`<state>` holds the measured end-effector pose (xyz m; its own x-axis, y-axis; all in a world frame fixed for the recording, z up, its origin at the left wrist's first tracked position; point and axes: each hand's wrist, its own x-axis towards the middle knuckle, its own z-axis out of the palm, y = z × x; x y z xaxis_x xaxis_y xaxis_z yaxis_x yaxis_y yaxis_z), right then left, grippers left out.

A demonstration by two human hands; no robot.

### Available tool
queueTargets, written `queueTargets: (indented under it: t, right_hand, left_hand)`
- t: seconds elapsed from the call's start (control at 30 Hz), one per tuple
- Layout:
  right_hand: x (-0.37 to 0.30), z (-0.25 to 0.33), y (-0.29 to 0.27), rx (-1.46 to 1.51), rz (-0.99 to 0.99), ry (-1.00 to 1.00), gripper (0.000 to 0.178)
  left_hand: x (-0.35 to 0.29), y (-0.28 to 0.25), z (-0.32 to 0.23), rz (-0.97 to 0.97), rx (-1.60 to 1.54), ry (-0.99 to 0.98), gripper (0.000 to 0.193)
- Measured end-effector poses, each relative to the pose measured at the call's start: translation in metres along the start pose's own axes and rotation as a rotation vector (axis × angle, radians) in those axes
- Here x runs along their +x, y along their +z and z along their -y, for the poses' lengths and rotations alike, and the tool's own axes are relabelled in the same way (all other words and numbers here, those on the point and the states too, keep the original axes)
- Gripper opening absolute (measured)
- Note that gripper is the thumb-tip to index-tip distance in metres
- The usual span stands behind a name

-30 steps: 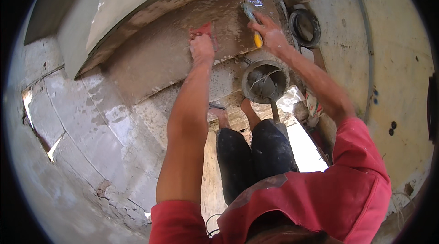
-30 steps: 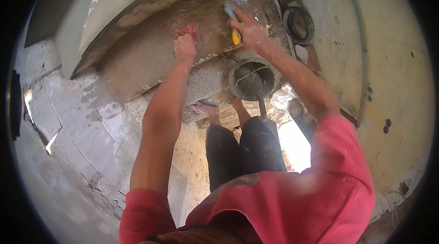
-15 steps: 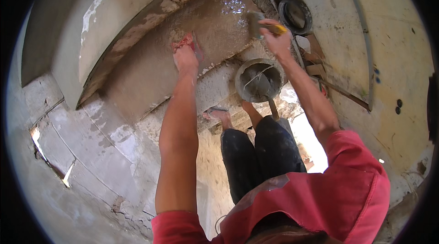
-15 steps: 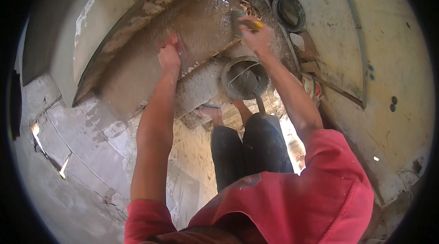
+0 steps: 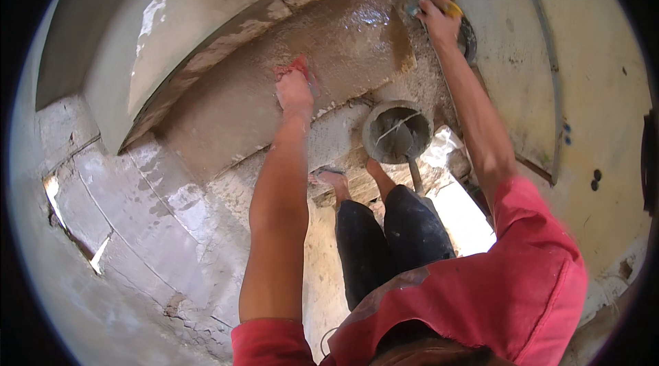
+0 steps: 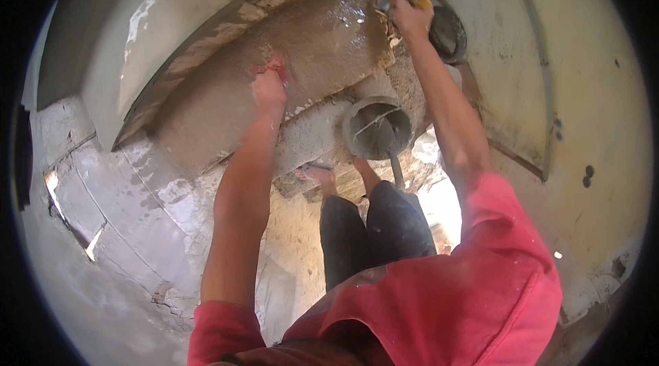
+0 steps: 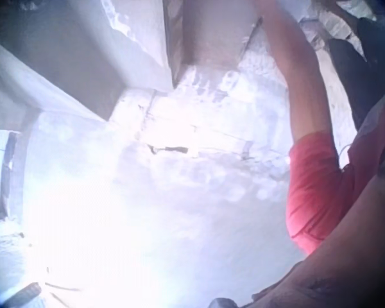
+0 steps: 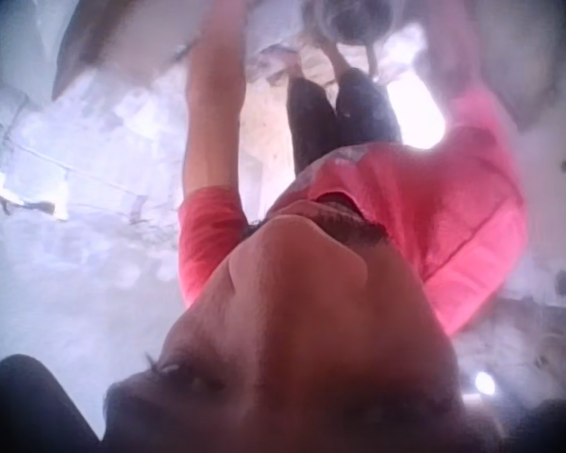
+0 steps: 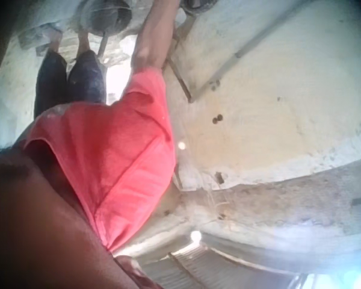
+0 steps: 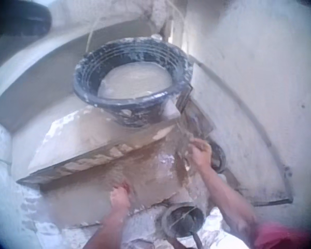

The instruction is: The person applies wet plaster to a curved concrete stair using a trowel and bucket, then smooths and levels the surface with a brush and hand. The person repeatedly scoops plaster, spreads it across the stair tread, and refines the finish.

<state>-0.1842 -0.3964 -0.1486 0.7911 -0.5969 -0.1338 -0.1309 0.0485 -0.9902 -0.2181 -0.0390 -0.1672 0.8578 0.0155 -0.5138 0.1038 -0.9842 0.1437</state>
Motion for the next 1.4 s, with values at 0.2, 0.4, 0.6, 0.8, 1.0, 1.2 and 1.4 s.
queueTargets:
  t: [0.2,0.4,0.6,0.8,1.0,1.2,1.4]
  right_hand:
    - [-0.099,0.179,-0.036,-0.238,0.186,-0.543,0.029]
    - [-0.055,0.387,0.006,-0.31,0.467,-0.945,0.035]
    - [0.011,0.374,0.171,-0.967,0.779,-0.475,0.019]
    - [0.032,0.345,0.168,-0.735,0.758,-0.504,0.036]
    - [-0.045,0.348,0.11,-0.338,0.437,-0.931,0.031]
    - [-0.207,0.251,0.163,-0.751,0.752,-1.521,0.041]
    - [-0.369,0.087,0.408,-0.464,1.317,-1.555,0.042]
  left_hand:
    - [-0.001,0.0,0.004,-0.052,0.029,0.099,0.025]
    - [0.001,0.016,0.005,-0.173,0.034,0.047,0.02]
    - [0.014,0.034,0.01,-0.125,-0.077,0.105,0.034]
    - [0.005,0.037,0.011,-0.311,-0.157,0.087,0.022]
    - [0.005,0.04,0.006,-0.35,-0.233,0.0,0.02]
    - [-0.049,0.04,0.046,-0.615,-0.652,0.223,0.038]
    - [-0.218,0.116,0.105,-0.509,-1.03,0.042,0.054]
